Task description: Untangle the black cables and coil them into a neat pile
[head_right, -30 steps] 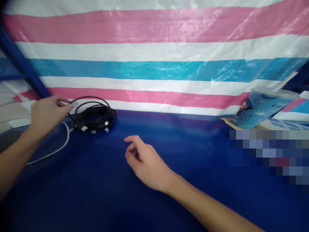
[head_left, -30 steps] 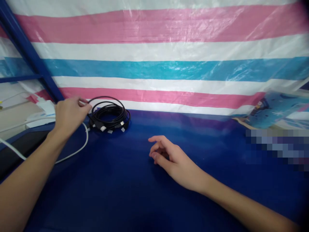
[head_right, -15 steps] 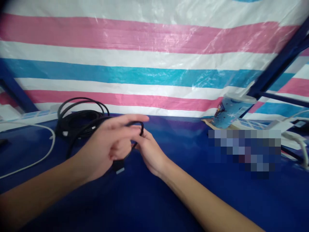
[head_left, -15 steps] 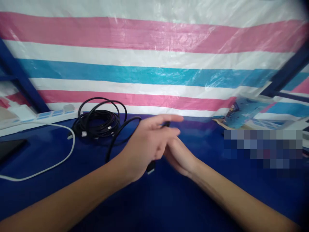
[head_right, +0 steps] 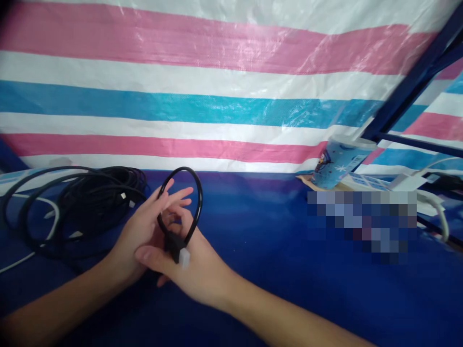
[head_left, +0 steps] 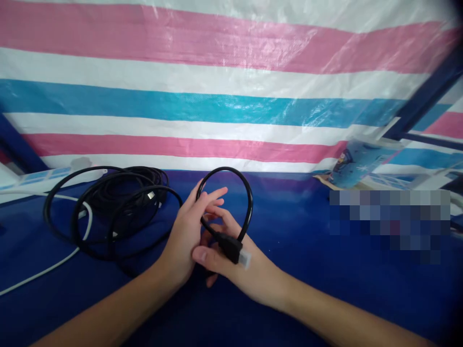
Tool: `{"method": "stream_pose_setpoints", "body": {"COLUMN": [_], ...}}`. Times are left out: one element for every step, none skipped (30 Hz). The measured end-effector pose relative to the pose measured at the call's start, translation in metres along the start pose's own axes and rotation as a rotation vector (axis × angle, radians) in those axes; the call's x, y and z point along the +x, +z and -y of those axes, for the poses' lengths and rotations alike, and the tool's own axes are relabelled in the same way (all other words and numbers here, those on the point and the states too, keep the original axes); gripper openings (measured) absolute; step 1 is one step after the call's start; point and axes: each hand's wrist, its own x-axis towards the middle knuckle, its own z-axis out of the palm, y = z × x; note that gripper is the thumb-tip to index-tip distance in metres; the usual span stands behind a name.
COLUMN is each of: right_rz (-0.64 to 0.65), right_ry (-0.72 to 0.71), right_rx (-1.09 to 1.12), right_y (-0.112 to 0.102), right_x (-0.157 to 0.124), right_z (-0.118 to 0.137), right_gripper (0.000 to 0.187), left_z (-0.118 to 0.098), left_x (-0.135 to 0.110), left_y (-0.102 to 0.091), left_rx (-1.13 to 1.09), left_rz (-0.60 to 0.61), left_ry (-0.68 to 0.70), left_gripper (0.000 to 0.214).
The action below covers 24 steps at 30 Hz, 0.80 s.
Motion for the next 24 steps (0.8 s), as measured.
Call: {"method": "stream_pose_setpoints", "body": {"right_rz": [-0.048,-0.104,-0.160,-0.215,-0.256,-0.278,-0.274,-0.249,-0.218,-0.179,-0.138,-0.097,-0.060,-0.030,-0.008,-0.001,-0.014,-0.044,-0.083,-0.126,-0.171,-0.210,-0.236,-0.246], "right_ry": [-0.045,-0.098,-0.153,-0.203,-0.244,-0.274,-0.285,-0.279,-0.263,-0.243,-0.221,-0.197,-0.182,-0.177,-0.172,-0.171,-0.169,-0.167,-0.156,-0.148,-0.146,-0.152,-0.159,-0.166], "right_rx": [-0.026,-0.058,-0.106,-0.158,-0.198,-0.218,-0.212,-0.175,-0.115,-0.044,0.025,0.089,0.147,0.191,0.223,0.244,0.258,0.268,0.280,0.291,0.297,0.294,0.282,0.262], "right_y": [0.000,-0.001,-0.002,-0.003,-0.005,-0.007,-0.009,-0.012,-0.014,-0.016,-0.018,-0.020,-0.022,-0.023,-0.024,-0.025,-0.027,-0.028,-0.030,-0.031,-0.033,-0.034,-0.035,-0.036], "right_x": [0.000,0.000,0.001,0.001,0.002,0.003,0.005,0.006,0.006,0.007,0.008,0.008,0.009,0.009,0.010,0.011,0.011,0.012,0.013,0.014,0.015,0.016,0.017,0.018], "right_z": [0.000,0.000,0.000,0.002,0.003,0.005,0.007,0.009,0.011,0.012,0.014,0.015,0.016,0.016,0.017,0.016,0.016,0.016,0.015,0.015,0.015,0.016,0.016,0.017], "right_gripper": [0.063,0.058,0.053,0.048,0.041,0.033,0.028,0.027,0.028,0.030,0.033,0.037,0.042,0.046,0.049,0.050,0.049,0.047,0.045,0.042,0.041,0.040,0.041,0.043], "left_z": [0.001,-0.001,-0.003,-0.005,-0.007,-0.009,-0.009,-0.009,-0.009,-0.009,-0.009,-0.010,-0.010,-0.011,-0.011,-0.011,-0.011,-0.009,-0.008,-0.006,-0.004,-0.002,0.000,0.001], "left_x": [-0.002,-0.003,-0.004,-0.004,-0.003,-0.002,-0.001,0.000,0.001,0.002,0.003,0.003,0.003,0.003,0.002,0.001,-0.002,-0.005,-0.009,-0.013,-0.018,-0.022,-0.025,-0.027], "left_y": [0.002,0.003,0.003,0.002,0.001,0.000,-0.001,-0.002,-0.003,-0.003,-0.003,-0.004,-0.004,-0.005,-0.006,-0.008,-0.010,-0.011,-0.013,-0.013,-0.013,-0.012,-0.011,-0.009], "left_rx": [0.010,0.018,0.029,0.039,0.049,0.057,0.068,0.079,0.090,0.097,0.095,0.087,0.080,0.091,0.135,0.222,0.345,0.491,0.639,0.769,0.870,0.942,0.988,1.025], "left_rz": [0.031,0.051,0.068,0.087,0.108,0.126,0.139,0.140,0.131,0.119,0.109,0.100,0.091,0.074,0.045,0.006,-0.033,-0.050,-0.023,0.063,0.193,0.336,0.456,0.511], "left_ry": [-0.019,-0.028,-0.036,-0.050,-0.067,-0.078,-0.080,-0.072,-0.060,-0.048,-0.036,-0.025,-0.010,0.011,0.053,0.132,0.257,0.427,0.633,0.849,1.030,1.137,1.156,1.095], "left_gripper": [0.042,0.037,0.032,0.029,0.026,0.024,0.022,0.021,0.022,0.023,0.024,0.025,0.027,0.029,0.031,0.034,0.037,0.041,0.043,0.042,0.036,0.028,0.021,0.019]}}
